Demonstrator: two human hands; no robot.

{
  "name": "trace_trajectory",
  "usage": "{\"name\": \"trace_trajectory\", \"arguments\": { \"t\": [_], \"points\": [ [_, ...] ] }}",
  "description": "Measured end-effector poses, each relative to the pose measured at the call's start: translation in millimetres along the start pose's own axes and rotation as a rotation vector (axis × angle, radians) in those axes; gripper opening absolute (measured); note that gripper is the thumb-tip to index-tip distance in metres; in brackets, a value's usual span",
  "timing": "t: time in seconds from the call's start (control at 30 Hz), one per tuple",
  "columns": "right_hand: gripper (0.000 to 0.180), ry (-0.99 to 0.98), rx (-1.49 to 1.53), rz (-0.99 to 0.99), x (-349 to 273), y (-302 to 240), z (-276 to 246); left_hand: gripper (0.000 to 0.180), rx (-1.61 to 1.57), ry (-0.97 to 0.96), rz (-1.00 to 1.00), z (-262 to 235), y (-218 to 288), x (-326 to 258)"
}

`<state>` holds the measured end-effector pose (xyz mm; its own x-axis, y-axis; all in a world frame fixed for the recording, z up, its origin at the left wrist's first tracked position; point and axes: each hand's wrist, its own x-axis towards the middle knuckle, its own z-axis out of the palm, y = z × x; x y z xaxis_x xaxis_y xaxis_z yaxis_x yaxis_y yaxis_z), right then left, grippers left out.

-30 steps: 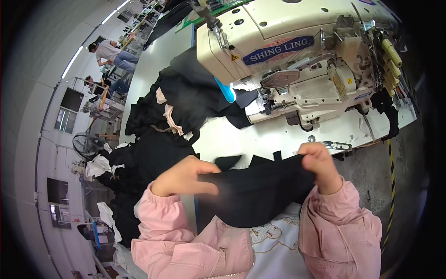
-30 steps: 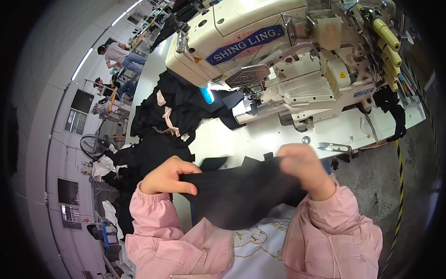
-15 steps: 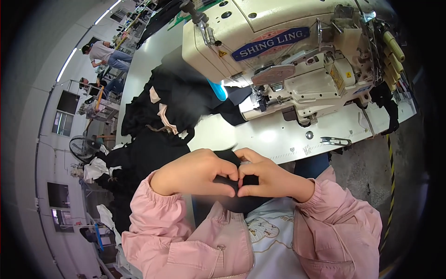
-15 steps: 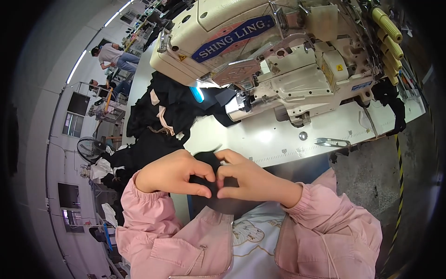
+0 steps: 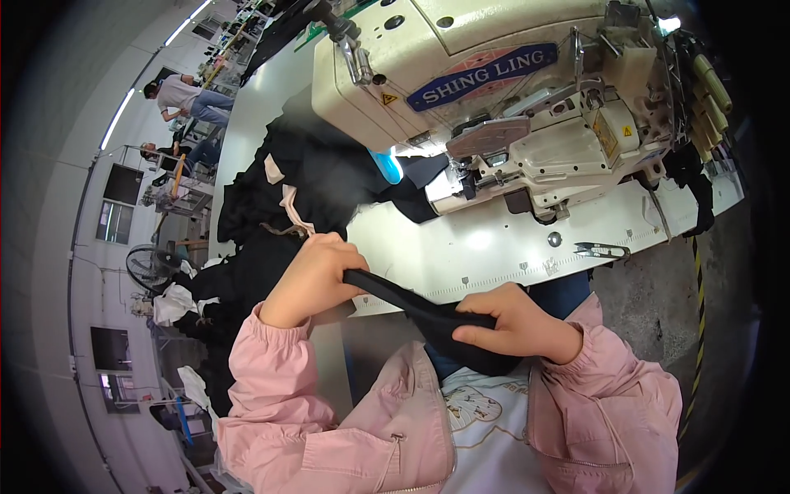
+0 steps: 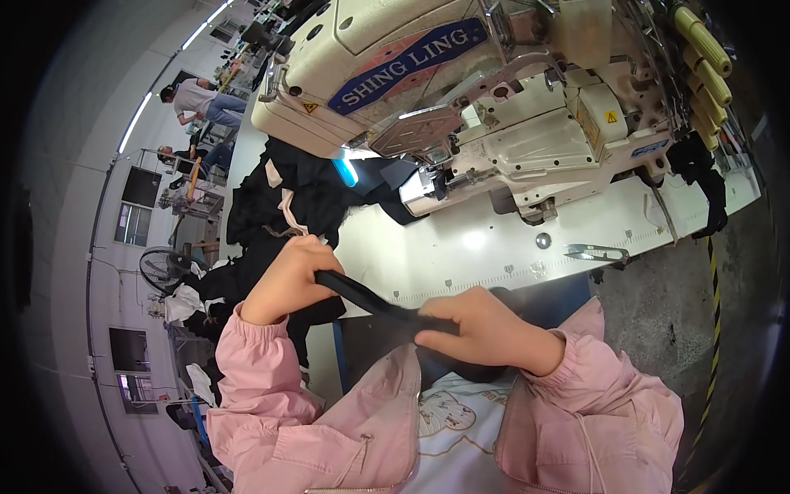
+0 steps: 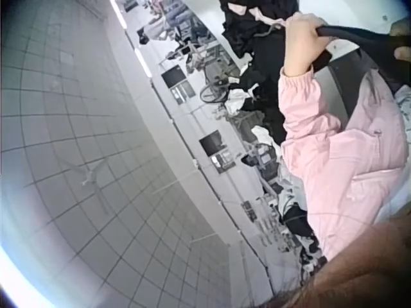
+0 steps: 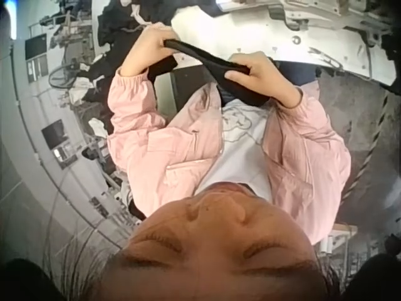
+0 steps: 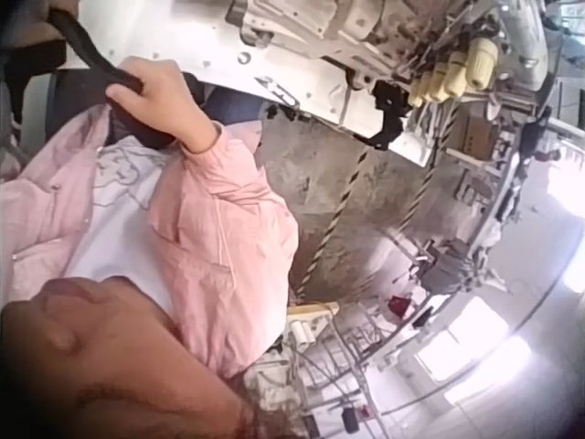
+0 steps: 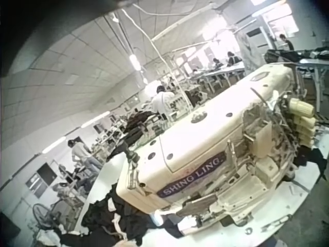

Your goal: Sewing pieces of black fabric together using an industrial sewing machine in a factory.

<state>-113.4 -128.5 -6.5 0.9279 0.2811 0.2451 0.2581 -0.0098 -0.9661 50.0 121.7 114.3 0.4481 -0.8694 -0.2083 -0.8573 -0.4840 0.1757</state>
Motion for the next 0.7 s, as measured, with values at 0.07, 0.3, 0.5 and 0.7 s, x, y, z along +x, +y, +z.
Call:
{"name": "trace_trajectory", "arguments": {
  "t": [0.07, 0.3, 0.5, 0.7],
  "points": [
    [0.031, -0.209, -0.063, 0.075, 1, 5, -2, 0.016, -0.377, 0.097, -0.056, 13, -2, -1],
    [0.058, -0.146, -0.004, 0.133, 14, -2, 12, 0.03, -1.164, 0.304, -0.287, 43, 49, -2],
    [0.036, 0.096, 0.299, -0.055, 32, -40, 29, 0.055, -1.252, 0.36, -0.247, -8, 63, -26],
    [0.008, 0.141, 0.563, 0.098, 44, -31, 38, 0.086, -1.29, 0.39, -0.245, -21, 41, -14]
  ]
}}
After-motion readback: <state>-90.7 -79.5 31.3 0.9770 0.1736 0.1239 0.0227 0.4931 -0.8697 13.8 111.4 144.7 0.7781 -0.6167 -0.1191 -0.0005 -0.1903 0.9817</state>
